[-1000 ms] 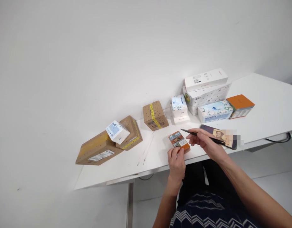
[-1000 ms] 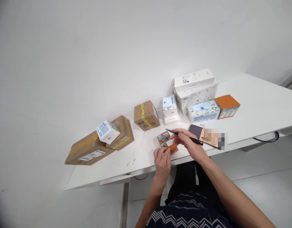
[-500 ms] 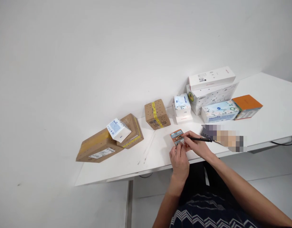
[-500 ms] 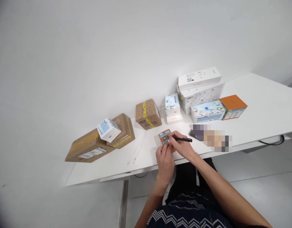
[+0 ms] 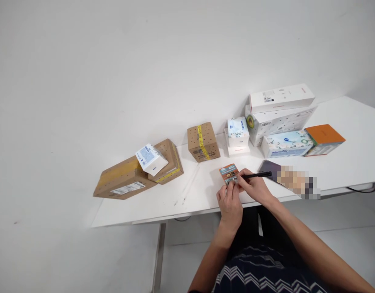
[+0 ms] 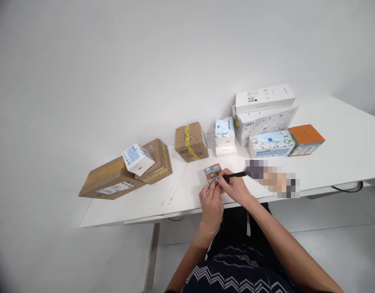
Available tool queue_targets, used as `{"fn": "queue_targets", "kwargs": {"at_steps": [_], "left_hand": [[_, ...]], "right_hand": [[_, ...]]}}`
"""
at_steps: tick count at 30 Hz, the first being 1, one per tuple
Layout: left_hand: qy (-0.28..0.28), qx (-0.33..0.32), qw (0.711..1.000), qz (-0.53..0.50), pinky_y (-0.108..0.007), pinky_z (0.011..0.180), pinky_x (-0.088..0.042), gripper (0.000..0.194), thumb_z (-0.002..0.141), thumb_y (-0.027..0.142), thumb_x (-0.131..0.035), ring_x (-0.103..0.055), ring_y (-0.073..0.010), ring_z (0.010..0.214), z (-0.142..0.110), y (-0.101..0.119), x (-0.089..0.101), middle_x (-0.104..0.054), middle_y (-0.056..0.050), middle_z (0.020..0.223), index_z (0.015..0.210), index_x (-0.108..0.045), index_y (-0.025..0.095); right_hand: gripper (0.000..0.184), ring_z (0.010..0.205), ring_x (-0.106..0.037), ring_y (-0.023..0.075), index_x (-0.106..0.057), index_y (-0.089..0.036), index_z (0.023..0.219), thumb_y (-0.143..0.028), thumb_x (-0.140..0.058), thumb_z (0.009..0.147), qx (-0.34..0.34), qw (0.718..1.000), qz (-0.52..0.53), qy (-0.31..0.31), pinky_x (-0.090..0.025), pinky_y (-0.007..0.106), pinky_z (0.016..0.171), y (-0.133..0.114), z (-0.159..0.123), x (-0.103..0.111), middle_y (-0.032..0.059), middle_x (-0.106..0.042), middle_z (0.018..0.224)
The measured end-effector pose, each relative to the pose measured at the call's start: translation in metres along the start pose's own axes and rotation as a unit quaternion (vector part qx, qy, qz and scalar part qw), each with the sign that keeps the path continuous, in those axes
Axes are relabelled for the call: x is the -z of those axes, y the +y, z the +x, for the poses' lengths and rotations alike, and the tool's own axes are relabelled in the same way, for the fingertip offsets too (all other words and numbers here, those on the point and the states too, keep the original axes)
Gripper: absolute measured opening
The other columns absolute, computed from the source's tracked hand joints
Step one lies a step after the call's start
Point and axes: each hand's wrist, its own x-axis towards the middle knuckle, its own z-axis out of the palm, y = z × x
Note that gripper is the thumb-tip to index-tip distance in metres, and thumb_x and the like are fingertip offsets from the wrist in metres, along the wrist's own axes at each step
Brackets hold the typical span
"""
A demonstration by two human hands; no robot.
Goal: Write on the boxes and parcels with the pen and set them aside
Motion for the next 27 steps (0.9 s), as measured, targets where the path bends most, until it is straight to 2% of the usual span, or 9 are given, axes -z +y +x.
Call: {"fn": "queue_targets", "kwargs": {"at_steps": [11,17,27], "left_hand": [[0.021,0.009,1.000,-0.019,-0.038,0.085,-0.042,0.030,0.091,0.011,-0.047,-0.056,-0.0222,0.097,-0.0015,-0.0004,-0.0042,-0.068,-0.007,0.113,0.117,-0.061,0.015],[0.030,0.012,0.999,-0.041,-0.038,0.087,-0.041,0.027,0.091,0.011,-0.048,-0.055,-0.0219,0.098,-0.0020,-0.0014,-0.0043,-0.069,-0.007,0.112,0.113,-0.062,0.016],[0.018,0.015,0.999,-0.024,-0.038,0.087,-0.041,0.027,0.090,0.011,-0.049,-0.056,-0.0219,0.097,-0.0036,-0.0019,-0.0047,-0.069,-0.007,0.112,0.111,-0.064,0.018]], "right_hand": [[0.023,0.061,-0.059,0.0160,-0.051,-0.022,0.079,-0.042,-0.048,0.087,0.008,0.997,-0.069,-0.025,-0.051,0.029,0.058,-0.0068,0.0017,0.0001,-0.0002,-0.058,0.067],[0.021,0.060,-0.055,0.0146,-0.051,-0.022,0.079,-0.039,-0.045,0.089,0.043,0.991,-0.120,-0.030,-0.047,0.028,0.059,-0.0045,0.0027,0.0011,-0.0016,-0.056,0.066],[0.023,0.059,-0.054,0.0144,-0.051,-0.022,0.079,-0.042,-0.047,0.089,0.030,0.995,-0.093,-0.026,-0.047,0.027,0.058,-0.0046,0.0025,0.0004,-0.0016,-0.056,0.066]]}}
